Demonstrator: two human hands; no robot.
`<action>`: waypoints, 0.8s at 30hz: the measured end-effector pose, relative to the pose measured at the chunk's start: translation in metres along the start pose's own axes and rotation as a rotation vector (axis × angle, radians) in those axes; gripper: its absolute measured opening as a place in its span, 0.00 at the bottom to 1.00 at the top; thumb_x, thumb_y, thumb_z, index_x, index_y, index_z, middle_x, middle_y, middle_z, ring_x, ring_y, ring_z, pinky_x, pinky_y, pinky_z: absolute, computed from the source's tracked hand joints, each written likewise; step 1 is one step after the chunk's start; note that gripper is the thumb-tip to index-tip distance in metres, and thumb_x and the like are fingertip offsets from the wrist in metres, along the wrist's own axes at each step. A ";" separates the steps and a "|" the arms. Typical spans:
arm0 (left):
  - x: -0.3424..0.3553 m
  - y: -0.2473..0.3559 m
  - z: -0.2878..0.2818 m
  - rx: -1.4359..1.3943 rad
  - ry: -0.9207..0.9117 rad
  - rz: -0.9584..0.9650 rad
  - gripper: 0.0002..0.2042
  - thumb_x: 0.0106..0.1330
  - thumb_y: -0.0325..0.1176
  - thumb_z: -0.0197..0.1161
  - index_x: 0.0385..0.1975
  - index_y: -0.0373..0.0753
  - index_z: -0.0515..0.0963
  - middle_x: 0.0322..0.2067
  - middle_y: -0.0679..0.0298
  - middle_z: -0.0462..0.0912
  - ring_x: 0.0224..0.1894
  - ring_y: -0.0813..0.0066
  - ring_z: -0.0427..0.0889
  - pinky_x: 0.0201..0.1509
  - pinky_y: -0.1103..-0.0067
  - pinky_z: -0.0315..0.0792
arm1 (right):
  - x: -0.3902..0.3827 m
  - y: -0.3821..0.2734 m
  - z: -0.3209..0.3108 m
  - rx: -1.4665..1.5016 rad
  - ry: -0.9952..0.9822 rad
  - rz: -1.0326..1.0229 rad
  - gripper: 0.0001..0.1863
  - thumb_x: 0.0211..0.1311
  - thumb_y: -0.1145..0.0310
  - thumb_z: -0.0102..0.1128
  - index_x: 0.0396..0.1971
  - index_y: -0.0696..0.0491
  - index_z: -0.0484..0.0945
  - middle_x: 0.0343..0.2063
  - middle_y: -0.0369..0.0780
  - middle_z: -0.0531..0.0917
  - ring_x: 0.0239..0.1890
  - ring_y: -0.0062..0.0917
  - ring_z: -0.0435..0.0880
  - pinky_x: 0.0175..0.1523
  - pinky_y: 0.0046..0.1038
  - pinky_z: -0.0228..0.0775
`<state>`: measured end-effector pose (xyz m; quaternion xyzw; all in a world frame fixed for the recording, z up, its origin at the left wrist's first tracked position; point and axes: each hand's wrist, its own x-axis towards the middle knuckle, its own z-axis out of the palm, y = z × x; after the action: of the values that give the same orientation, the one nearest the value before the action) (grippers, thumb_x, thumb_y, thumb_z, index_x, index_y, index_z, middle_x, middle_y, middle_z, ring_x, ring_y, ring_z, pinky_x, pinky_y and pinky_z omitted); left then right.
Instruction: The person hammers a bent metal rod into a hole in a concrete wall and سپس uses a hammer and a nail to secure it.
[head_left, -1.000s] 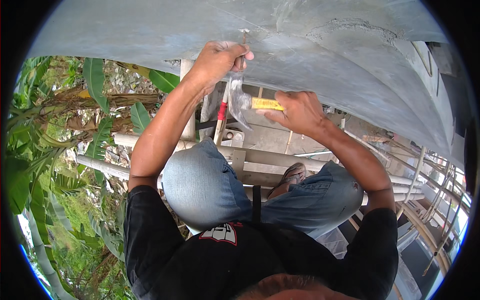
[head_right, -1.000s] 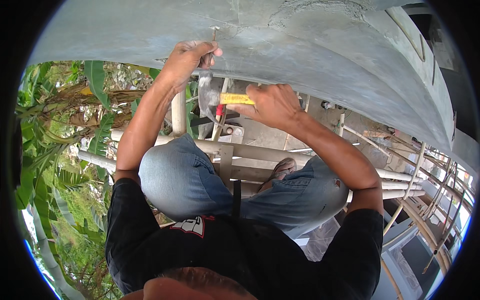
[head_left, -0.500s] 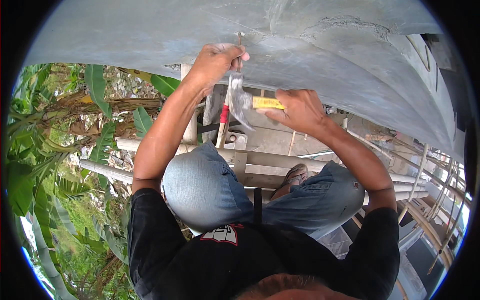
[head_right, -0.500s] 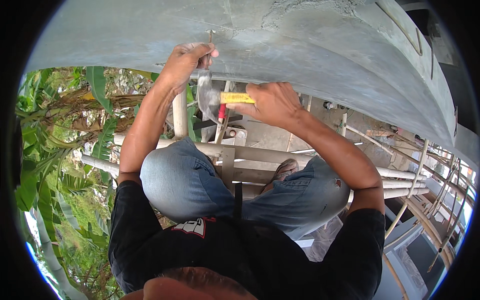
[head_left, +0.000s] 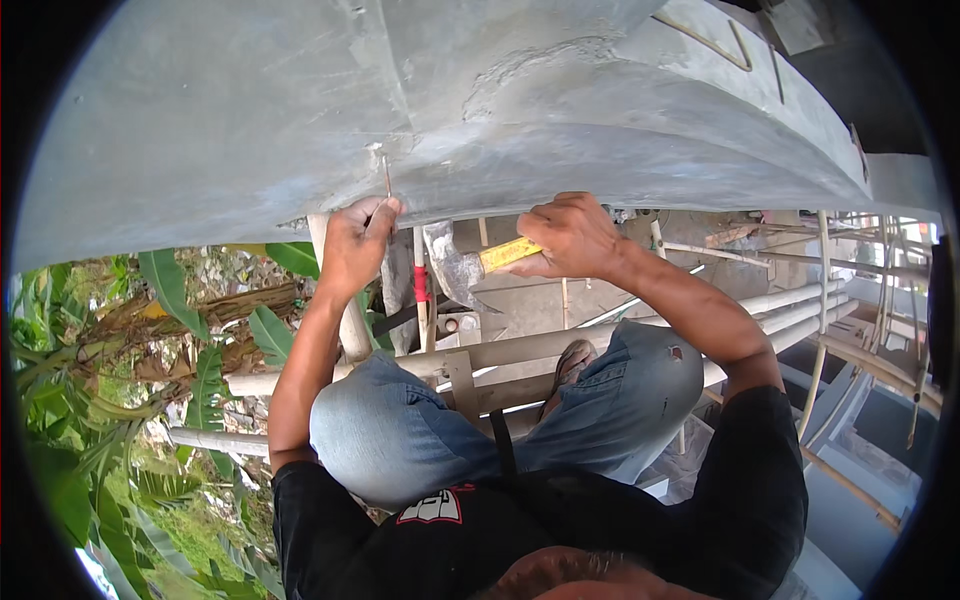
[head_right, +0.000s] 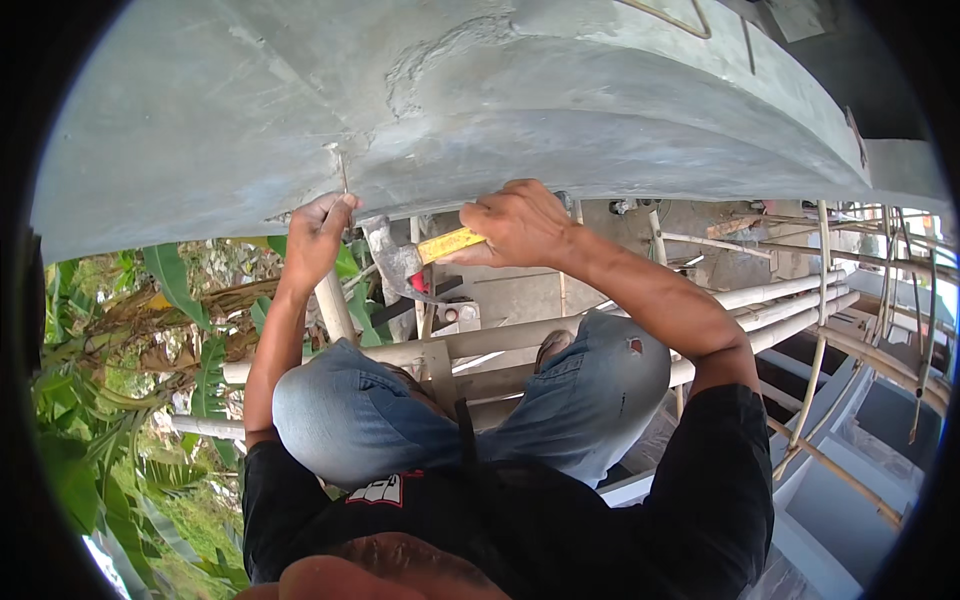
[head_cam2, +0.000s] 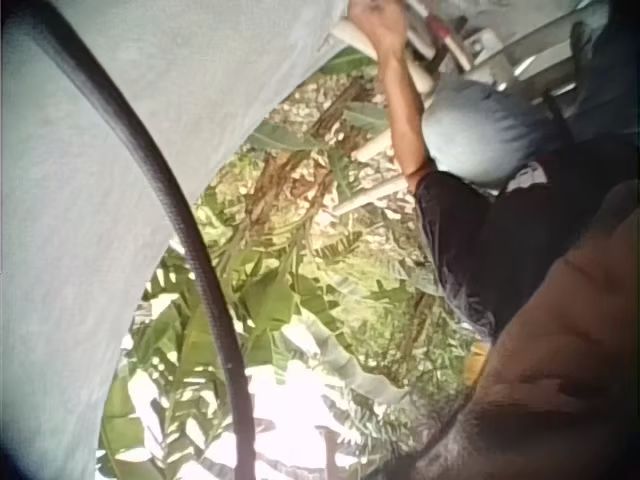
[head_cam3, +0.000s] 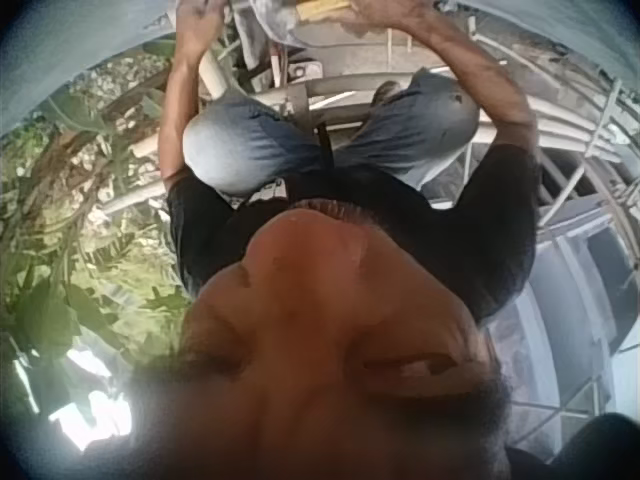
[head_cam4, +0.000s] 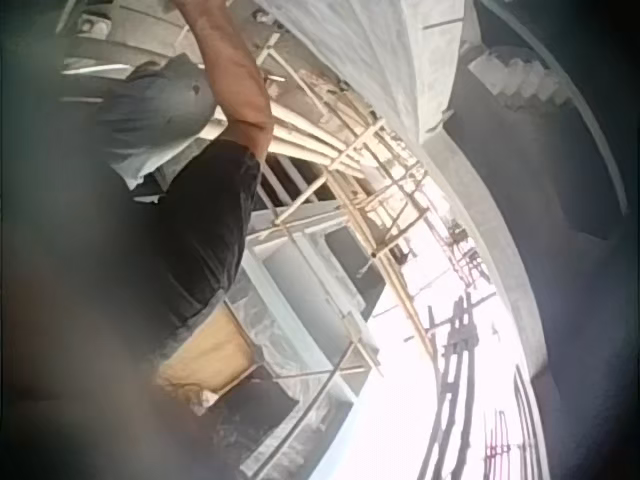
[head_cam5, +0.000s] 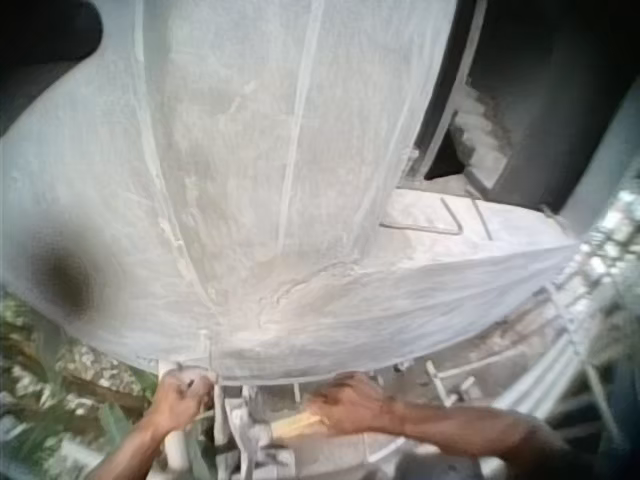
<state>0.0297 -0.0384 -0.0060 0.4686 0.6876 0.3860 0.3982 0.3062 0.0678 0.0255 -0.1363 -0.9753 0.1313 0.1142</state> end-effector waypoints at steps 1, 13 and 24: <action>-0.007 -0.008 0.001 -0.018 -0.043 0.040 0.15 0.70 0.39 0.56 0.32 0.32 0.82 0.18 0.68 0.74 0.24 0.81 0.70 0.30 0.79 0.66 | -0.001 0.002 -0.006 0.028 0.100 0.001 0.24 0.45 0.48 0.72 0.23 0.52 0.71 0.15 0.38 0.73 0.17 0.36 0.73 0.23 0.34 0.64; -0.012 -0.004 0.003 -0.078 -0.319 -0.011 0.14 0.70 0.38 0.58 0.36 0.31 0.81 0.22 0.71 0.75 0.28 0.84 0.70 0.34 0.82 0.67 | -0.039 0.010 -0.224 -0.349 0.643 0.627 0.20 0.56 0.56 0.71 0.23 0.57 0.76 0.12 0.35 0.69 0.17 0.15 0.63 0.22 0.20 0.59; -0.006 -0.004 0.020 -0.197 -0.323 -0.091 0.12 0.70 0.35 0.58 0.42 0.32 0.79 0.27 0.70 0.78 0.29 0.86 0.74 0.36 0.85 0.70 | -0.097 0.144 -0.291 -0.472 0.495 0.971 0.32 0.56 0.37 0.61 0.27 0.59 0.81 0.13 0.38 0.69 0.19 0.23 0.67 0.30 0.26 0.65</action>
<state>0.0483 -0.0423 -0.0164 0.4517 0.5941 0.3527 0.5645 0.5061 0.2389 0.2396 -0.6150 -0.7486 -0.0877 0.2316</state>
